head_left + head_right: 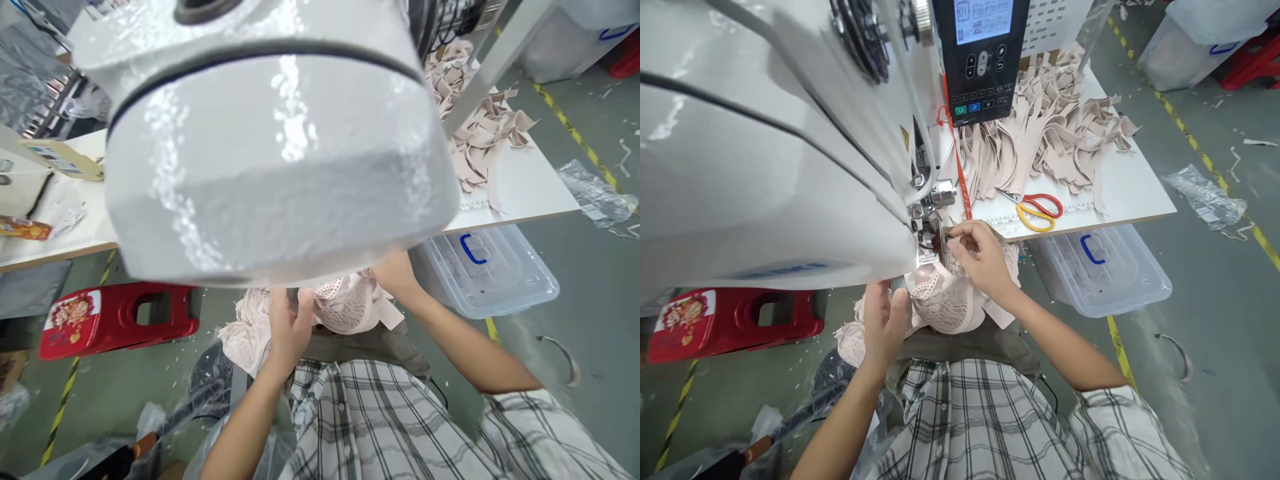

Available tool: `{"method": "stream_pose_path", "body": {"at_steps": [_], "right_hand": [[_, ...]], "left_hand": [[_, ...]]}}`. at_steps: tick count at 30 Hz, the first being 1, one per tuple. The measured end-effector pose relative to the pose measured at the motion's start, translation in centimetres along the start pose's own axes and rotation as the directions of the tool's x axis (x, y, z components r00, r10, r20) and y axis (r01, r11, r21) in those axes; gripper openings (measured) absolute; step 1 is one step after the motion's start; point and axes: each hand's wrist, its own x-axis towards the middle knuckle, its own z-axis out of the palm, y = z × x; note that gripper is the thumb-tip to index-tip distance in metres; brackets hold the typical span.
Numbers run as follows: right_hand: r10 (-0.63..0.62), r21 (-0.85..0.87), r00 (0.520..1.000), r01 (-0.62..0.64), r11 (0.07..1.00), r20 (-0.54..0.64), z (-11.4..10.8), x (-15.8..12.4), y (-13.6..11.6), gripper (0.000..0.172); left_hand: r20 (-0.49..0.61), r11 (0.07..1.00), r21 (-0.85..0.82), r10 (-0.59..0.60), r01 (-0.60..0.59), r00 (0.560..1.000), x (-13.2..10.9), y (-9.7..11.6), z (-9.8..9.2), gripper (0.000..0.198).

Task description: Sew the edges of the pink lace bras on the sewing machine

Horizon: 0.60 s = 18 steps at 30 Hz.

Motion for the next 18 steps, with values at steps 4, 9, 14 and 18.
{"method": "stream_pose_path", "body": {"at_steps": [4,9,14,18], "right_hand": [[0.011,0.101,1.0,-0.012,0.995,0.01,0.0,-1.9,0.4,0.013],[-0.023,0.133,0.999,0.018,0.991,0.037,-0.1,-3.2,0.5,0.015],[-0.084,0.05,0.995,0.082,0.995,0.044,-0.3,-3.8,0.1,0.02],[-0.141,0.0,0.988,0.142,0.99,0.068,-0.5,-4.0,0.0,0.024]], "left_hand": [[0.138,0.95,-0.187,-0.227,0.251,0.964,0.3,-0.6,0.2,0.047],[0.089,0.926,-0.245,-0.275,0.289,0.957,0.5,-0.2,0.4,0.046],[0.012,0.914,-0.307,-0.274,0.264,0.962,0.6,0.2,0.5,0.047],[-0.028,0.924,-0.31,-0.245,0.224,0.969,0.5,0.3,0.6,0.047]]}}
